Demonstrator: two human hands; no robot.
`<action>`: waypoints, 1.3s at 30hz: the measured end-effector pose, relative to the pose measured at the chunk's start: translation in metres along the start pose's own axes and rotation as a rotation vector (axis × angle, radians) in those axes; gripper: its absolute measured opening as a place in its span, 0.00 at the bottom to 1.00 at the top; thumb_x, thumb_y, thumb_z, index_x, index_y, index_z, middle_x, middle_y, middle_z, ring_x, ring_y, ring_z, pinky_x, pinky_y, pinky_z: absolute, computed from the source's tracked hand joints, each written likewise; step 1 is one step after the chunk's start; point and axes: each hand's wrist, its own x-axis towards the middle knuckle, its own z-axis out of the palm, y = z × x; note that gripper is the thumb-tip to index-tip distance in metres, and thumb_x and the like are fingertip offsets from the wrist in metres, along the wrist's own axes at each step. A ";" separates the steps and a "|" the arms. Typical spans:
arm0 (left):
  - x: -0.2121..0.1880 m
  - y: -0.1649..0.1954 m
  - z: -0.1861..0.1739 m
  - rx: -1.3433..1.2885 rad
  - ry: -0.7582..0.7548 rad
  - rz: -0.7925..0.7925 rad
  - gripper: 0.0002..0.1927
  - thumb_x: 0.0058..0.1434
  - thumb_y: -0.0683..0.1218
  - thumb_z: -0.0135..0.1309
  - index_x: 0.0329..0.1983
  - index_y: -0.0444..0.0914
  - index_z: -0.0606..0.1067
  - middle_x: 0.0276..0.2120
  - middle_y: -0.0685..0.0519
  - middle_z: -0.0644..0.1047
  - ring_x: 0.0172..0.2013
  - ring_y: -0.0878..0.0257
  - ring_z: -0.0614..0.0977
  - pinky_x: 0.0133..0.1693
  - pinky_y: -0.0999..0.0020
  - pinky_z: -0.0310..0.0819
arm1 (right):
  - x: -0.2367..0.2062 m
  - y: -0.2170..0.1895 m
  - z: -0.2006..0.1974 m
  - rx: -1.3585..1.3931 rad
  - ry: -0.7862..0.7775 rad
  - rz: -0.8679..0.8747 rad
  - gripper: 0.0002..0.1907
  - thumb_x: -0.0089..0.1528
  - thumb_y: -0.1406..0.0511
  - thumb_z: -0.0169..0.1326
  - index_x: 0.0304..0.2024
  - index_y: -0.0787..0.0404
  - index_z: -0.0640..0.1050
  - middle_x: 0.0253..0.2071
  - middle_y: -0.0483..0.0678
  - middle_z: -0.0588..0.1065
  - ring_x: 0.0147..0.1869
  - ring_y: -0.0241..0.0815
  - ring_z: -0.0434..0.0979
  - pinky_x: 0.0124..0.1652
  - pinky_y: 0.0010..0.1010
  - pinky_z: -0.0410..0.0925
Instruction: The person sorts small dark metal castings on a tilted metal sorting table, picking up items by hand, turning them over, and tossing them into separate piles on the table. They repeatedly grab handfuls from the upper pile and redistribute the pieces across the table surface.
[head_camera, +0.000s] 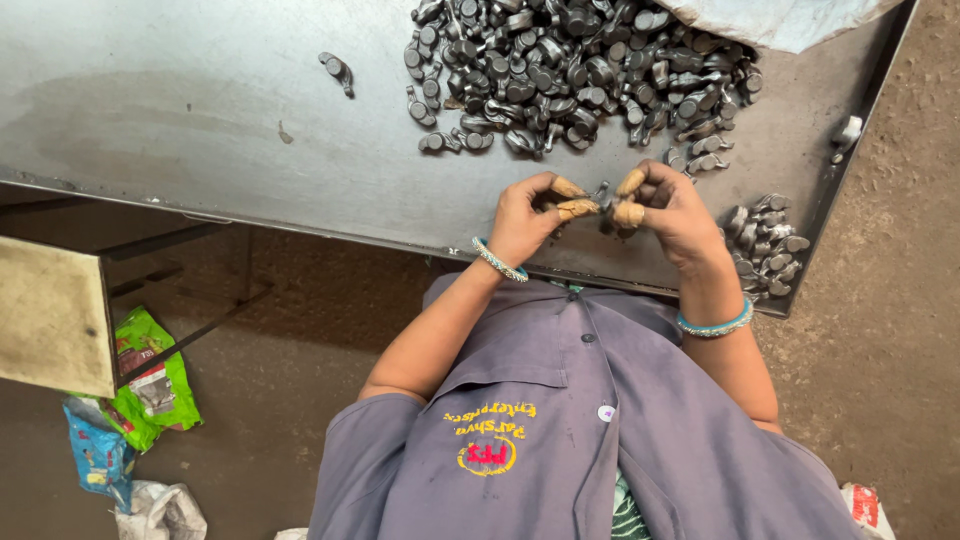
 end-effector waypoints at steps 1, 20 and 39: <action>0.000 0.000 -0.002 0.072 0.023 0.047 0.08 0.58 0.38 0.63 0.41 0.33 0.82 0.33 0.58 0.83 0.27 0.76 0.75 0.29 0.79 0.70 | 0.001 -0.005 -0.004 -0.061 -0.022 0.027 0.12 0.60 0.76 0.63 0.43 0.68 0.73 0.37 0.50 0.77 0.39 0.39 0.79 0.38 0.27 0.72; -0.002 0.002 -0.007 0.131 0.170 0.128 0.31 0.53 0.41 0.70 0.60 0.38 0.73 0.44 0.56 0.81 0.40 0.70 0.79 0.41 0.74 0.78 | 0.003 0.009 0.036 -0.794 0.239 -0.398 0.15 0.57 0.76 0.62 0.44 0.59 0.77 0.47 0.50 0.75 0.51 0.42 0.79 0.51 0.33 0.75; 0.002 0.005 0.013 -0.437 -0.080 -0.065 0.23 0.59 0.34 0.64 0.55 0.35 0.71 0.40 0.53 0.78 0.37 0.69 0.79 0.35 0.73 0.78 | -0.001 0.001 0.024 0.442 0.072 -0.130 0.20 0.63 0.72 0.63 0.57 0.66 0.76 0.51 0.52 0.79 0.53 0.44 0.81 0.52 0.36 0.76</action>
